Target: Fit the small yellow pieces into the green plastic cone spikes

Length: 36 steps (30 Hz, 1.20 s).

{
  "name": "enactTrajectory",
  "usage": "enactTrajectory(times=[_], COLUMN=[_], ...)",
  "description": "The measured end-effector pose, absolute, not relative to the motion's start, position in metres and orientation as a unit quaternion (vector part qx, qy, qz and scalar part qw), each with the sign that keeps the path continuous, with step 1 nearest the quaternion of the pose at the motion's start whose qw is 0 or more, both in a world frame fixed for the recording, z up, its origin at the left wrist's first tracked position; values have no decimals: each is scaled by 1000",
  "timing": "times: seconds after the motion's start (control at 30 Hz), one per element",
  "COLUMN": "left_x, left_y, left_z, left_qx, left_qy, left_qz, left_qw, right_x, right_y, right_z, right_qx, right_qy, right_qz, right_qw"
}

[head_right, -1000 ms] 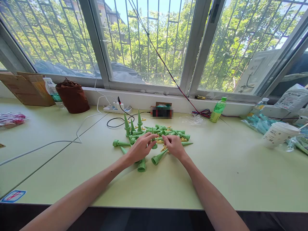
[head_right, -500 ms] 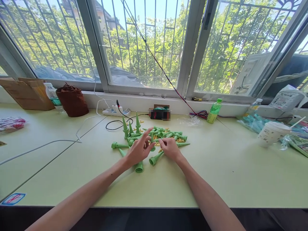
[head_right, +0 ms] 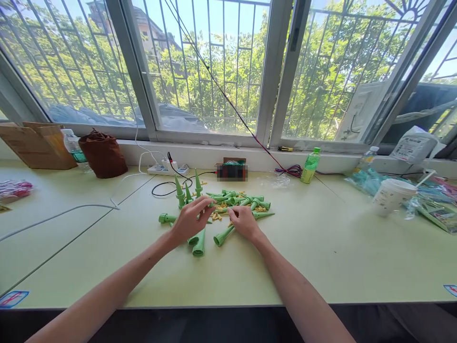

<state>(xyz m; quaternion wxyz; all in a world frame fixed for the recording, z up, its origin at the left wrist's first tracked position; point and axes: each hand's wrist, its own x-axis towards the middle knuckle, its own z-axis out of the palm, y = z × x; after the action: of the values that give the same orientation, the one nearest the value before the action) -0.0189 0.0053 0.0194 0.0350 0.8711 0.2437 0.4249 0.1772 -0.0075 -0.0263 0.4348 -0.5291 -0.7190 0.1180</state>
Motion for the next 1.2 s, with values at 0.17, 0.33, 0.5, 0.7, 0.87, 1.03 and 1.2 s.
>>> enactTrajectory(times=[0.17,0.33,0.5,0.7,0.87,1.03,1.2], left_x=[-57,-104,-132,-137,-137,-135,-134], left_y=[15,29,49,72,79,75,72], left_z=[43,53,50,39,27,22,21], left_qx=[815,732,738,741,751,765,763], left_qy=[345,506,560,576,581,559,556], left_qz=[463,447,362,327,285,294,305], left_qw=[55,96,108,107,132,127,124], right_x=[176,177,177,179,179,178,179], right_y=[-9,-10,-11,-12,-11,-12,-13], right_z=[-25,-25,-26,-24,-24,-24,-24], right_qx=[-524,-523,-522,-524,-523,-525,-521], right_qy=[-720,-719,-720,-720,-721,-721,-722], right_qz=[133,139,139,139,140,138,146], right_qw=[436,436,436,433,432,431,431])
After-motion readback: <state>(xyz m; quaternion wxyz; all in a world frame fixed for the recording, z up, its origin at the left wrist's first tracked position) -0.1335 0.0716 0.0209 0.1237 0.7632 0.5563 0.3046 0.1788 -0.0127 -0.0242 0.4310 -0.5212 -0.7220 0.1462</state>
